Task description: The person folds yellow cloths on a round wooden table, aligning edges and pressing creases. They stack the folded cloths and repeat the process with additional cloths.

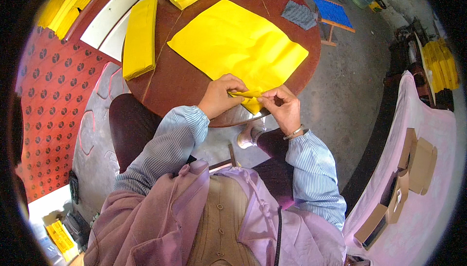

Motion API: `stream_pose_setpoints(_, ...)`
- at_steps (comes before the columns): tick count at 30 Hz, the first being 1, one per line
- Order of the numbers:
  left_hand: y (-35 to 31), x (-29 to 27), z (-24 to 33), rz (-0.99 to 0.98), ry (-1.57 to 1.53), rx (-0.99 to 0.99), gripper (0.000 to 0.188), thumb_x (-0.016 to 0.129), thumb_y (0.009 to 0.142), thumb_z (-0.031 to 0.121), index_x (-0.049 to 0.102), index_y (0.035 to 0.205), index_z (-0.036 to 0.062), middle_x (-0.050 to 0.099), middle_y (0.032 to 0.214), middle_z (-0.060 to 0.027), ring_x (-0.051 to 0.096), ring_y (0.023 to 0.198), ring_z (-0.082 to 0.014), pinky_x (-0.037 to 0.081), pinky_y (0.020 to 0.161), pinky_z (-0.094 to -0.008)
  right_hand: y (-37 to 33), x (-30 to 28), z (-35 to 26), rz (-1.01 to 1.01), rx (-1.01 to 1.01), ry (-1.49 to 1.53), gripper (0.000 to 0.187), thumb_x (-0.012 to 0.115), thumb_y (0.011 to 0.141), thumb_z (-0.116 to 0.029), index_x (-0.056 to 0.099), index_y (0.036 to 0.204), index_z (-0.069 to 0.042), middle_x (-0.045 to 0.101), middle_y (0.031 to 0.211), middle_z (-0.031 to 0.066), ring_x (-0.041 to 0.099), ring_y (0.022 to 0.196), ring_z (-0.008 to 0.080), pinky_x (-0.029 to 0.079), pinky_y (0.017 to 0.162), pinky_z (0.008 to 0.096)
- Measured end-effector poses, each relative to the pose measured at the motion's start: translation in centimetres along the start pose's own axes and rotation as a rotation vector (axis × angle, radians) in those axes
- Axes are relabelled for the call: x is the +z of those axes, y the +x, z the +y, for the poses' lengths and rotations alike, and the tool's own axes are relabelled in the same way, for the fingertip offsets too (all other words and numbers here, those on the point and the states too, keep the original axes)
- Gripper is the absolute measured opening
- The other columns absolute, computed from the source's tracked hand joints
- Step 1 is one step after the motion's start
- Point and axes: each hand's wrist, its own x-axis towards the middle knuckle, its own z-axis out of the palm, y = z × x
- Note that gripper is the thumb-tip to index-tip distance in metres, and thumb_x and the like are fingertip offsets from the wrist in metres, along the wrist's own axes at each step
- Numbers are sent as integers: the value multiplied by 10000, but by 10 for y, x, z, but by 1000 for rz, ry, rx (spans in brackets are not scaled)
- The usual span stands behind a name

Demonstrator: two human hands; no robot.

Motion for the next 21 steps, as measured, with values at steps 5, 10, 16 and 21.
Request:
stream_pose_setpoints(5, 3, 6, 0, 67, -12, -31, 172, 827, 881, 93, 788, 1013, -11, 755, 1087, -119, 738, 962, -250, 588, 905, -327, -3, 0, -8, -35, 4, -55, 149, 857, 877, -4, 750, 979, -17, 658, 897, -12, 592, 743, 55, 487, 673, 217)
stream_pose_setpoints(10, 3, 4, 2, 59, 6, -54, 176, 811, 914, 131, 791, 1018, -10, 764, 1093, -123, 740, 960, -234, 584, 891, -321, -6, -10, -19, -127, -72, -223, 206, 847, 854, 4, 748, 1031, -30, 674, 954, 22, 671, 804, 101, 540, 710, 245)
stream_pose_setpoints(16, 4, 5, 8, 63, 0, -122, 167, 807, 931, 158, 798, 993, 4, 769, 1089, -113, 737, 939, -229, 584, 877, -329, -10, -19, -27, -258, -194, -356, 258, 835, 848, 18, 780, 1092, -45, 693, 1046, 78, 716, 911, 187, 598, 803, 304)
stream_pose_setpoints(21, 3, 4, 9, 62, 4, -109, 176, 802, 937, 156, 794, 1000, -8, 767, 1100, -116, 735, 954, -233, 584, 880, -330, -5, -18, -23, -278, -280, -455, 210, 813, 890, -5, 794, 1094, -53, 703, 1035, 89, 726, 922, 205, 604, 806, 315)
